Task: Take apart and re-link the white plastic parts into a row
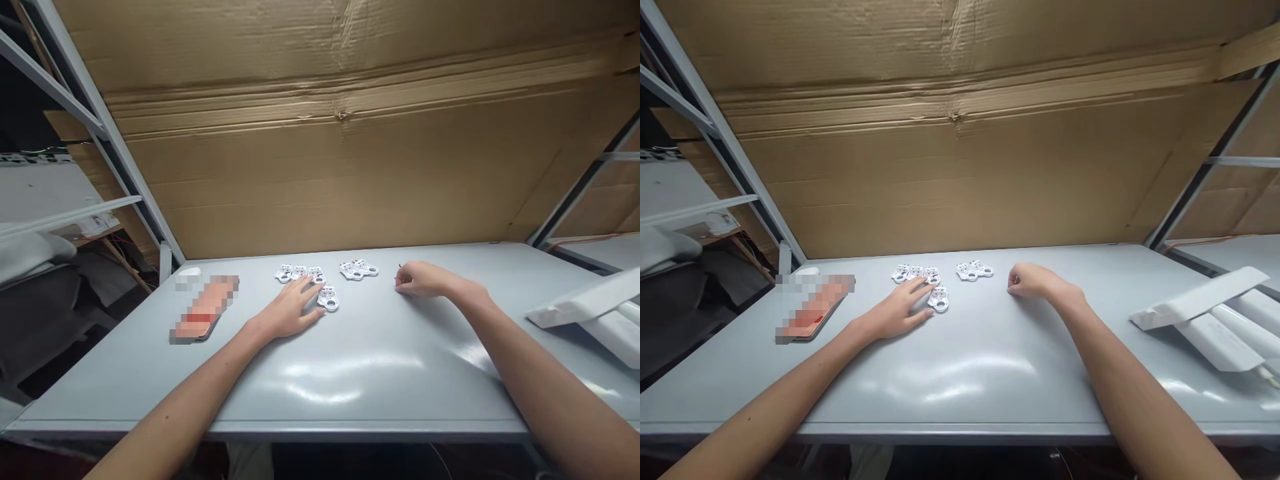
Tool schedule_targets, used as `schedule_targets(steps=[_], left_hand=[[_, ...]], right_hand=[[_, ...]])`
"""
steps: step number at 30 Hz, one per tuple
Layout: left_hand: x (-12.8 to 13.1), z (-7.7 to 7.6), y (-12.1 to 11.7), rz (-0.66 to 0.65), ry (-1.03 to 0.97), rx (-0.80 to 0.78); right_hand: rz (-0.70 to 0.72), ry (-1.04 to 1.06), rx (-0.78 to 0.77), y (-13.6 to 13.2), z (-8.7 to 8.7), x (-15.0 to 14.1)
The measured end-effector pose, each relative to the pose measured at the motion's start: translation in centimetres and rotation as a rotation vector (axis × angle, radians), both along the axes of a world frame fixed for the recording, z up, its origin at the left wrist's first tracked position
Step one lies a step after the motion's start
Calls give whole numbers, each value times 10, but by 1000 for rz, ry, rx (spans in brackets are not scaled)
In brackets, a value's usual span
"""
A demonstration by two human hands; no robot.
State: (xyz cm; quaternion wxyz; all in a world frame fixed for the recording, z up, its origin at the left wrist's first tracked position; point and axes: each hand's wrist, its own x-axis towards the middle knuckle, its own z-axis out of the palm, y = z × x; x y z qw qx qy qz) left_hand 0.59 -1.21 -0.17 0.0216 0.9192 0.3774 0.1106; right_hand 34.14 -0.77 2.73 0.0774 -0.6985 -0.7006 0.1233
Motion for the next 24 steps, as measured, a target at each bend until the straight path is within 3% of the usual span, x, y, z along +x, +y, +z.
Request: schedule_targets(steps=[3, 7, 12, 18, 24], left_hand=[[0, 0, 0, -5, 7, 8], [1, -1, 1, -6, -7, 21], [1, -1, 0, -14, -1, 32], [1, -3, 1, -14, -16, 28], [0, -6, 2, -17, -17, 34]], right_hand=[[68, 32, -103, -3, 3, -6], [190, 90, -72, -6, 7, -19], [354, 206, 96, -6, 0, -43], [414, 336, 410, 0, -29, -73], [454, 545, 455, -4, -34, -89]])
